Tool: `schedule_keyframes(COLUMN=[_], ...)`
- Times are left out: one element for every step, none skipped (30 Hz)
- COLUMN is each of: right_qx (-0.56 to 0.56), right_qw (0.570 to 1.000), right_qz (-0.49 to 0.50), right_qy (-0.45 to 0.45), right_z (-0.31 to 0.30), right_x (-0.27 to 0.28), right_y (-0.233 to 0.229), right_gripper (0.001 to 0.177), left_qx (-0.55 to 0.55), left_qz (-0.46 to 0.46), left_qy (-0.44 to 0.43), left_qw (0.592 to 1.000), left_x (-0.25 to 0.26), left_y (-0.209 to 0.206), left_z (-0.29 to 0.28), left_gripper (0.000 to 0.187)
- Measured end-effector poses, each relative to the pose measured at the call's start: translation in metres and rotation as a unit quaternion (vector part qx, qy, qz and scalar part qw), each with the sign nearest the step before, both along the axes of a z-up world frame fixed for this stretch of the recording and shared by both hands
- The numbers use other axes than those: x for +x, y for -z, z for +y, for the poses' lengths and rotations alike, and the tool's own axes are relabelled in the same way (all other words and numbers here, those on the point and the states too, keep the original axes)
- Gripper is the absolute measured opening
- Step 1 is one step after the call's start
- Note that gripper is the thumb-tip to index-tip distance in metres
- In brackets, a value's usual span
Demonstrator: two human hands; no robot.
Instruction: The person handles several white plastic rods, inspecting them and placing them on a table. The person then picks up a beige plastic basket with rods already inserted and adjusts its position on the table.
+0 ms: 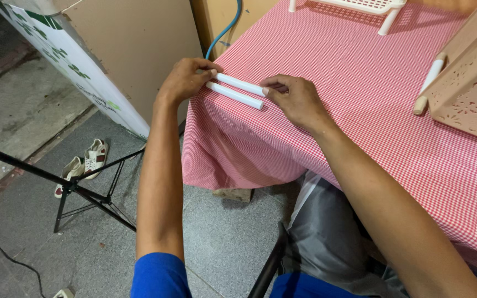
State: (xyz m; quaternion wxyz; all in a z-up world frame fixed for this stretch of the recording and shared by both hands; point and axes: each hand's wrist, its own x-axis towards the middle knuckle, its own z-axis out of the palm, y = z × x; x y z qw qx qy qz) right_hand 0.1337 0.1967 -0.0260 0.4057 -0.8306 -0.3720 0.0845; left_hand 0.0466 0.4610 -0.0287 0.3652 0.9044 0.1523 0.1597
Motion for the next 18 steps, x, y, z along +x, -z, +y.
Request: schedule_keyframes(right_qx=[-0.004, -0.007, -0.011, -0.004, 0.003, 0.010, 0.004, -0.002, -0.008, -0.006, -0.004, -0.001, 0.001, 0.003, 0.006, 0.007, 0.008, 0.008], right_qw=[1.000, 1.000, 1.000, 1.000, 1.000, 1.000, 1.000, 1.000, 1.000, 1.000, 1.000, 1.000, 1.000, 1.000, 1.000, 1.000, 1.000, 1.000], right_qz=[0.001, 0.003, 0.003, -0.001, -0.005, -0.010, -0.005, 0.000, 0.005, 0.003, 0.001, -0.001, -0.003, -0.006, -0.008, -0.009, -0.011, -0.013], right_qy=[0.002, 0.004, 0.007, 0.003, 0.000, -0.004, -0.001, 0.002, 0.005, 0.004, 0.004, 0.004, 0.001, -0.001, -0.004, -0.004, -0.005, -0.006], right_z=[0.0003, 0.0005, 0.0001, 0.0000, 0.0001, -0.0006, -0.0013, -0.0016, -0.0022, -0.0033, -0.0045, -0.0054, -0.0057, -0.0056, -0.0057, -0.0053, -0.0039, -0.0028], right_x=[-0.0007, -0.0011, -0.0008, -0.0005, -0.0003, 0.0004, 0.0012, 0.0016, 0.0020, 0.0025, 0.0032, 0.0046, 0.0058, 0.0067, 0.0080, 0.0087, 0.0085, 0.0082], right_y=[-0.0004, -0.0008, -0.0016, -0.0020, -0.0023, -0.0027, -0.0028, -0.0024, -0.0020, -0.0014, -0.0004, 0.0006, 0.0016, 0.0028, 0.0035, 0.0042, 0.0051, 0.0056], right_gripper=[0.026, 0.027, 0.027, 0.027, 0.028, 0.029, 0.029, 0.030, 0.030, 0.030, 0.030, 0.030, 0.030, 0.030, 0.030, 0.030, 0.030, 0.030], left_qx=[0.004, 0.008, 0.010, 0.012, 0.014, 0.018, 0.021, 0.024, 0.025, 0.026, 0.028, 0.026, 0.025, 0.024, 0.033, 0.042, 0.051, 0.056], left_qz=[0.005, 0.010, 0.013, 0.016, 0.018, 0.020, 0.021, 0.022, 0.018, 0.015, 0.011, 0.011, 0.011, 0.010, 0.007, 0.004, 0.001, 0.005], left_qy=[-0.013, -0.027, -0.028, -0.030, -0.031, -0.030, -0.030, -0.029, -0.028, -0.028, -0.026, -0.022, -0.018, -0.014, -0.001, 0.012, 0.024, 0.029], left_qw=[1.000, 1.000, 0.999, 0.999, 0.999, 0.999, 0.999, 0.999, 0.999, 0.999, 0.999, 0.999, 0.999, 1.000, 0.999, 0.999, 0.998, 0.998], left_x=[0.0013, 0.0019, 0.0025, 0.0027, 0.0031, 0.0032, 0.0033, 0.0032, 0.0027, 0.0018, 0.0017, 0.0018, 0.0017, 0.0019, 0.0024, 0.0030, 0.0037, 0.0049], left_y=[0.0005, 0.0007, 0.0001, -0.0007, -0.0019, -0.0029, -0.0039, -0.0050, -0.0065, -0.0077, -0.0086, -0.0090, -0.0091, -0.0091, -0.0090, -0.0083, -0.0075, -0.0067], left_z=[-0.0018, -0.0029, -0.0032, -0.0032, -0.0032, -0.0035, -0.0039, -0.0043, -0.0043, -0.0044, -0.0049, -0.0056, -0.0062, -0.0065, -0.0066, -0.0067, -0.0064, -0.0060], left_gripper=[0.022, 0.022, 0.022, 0.023, 0.023, 0.024, 0.025, 0.025, 0.026, 0.026, 0.027, 0.027, 0.026, 0.026, 0.026, 0.025, 0.025, 0.025])
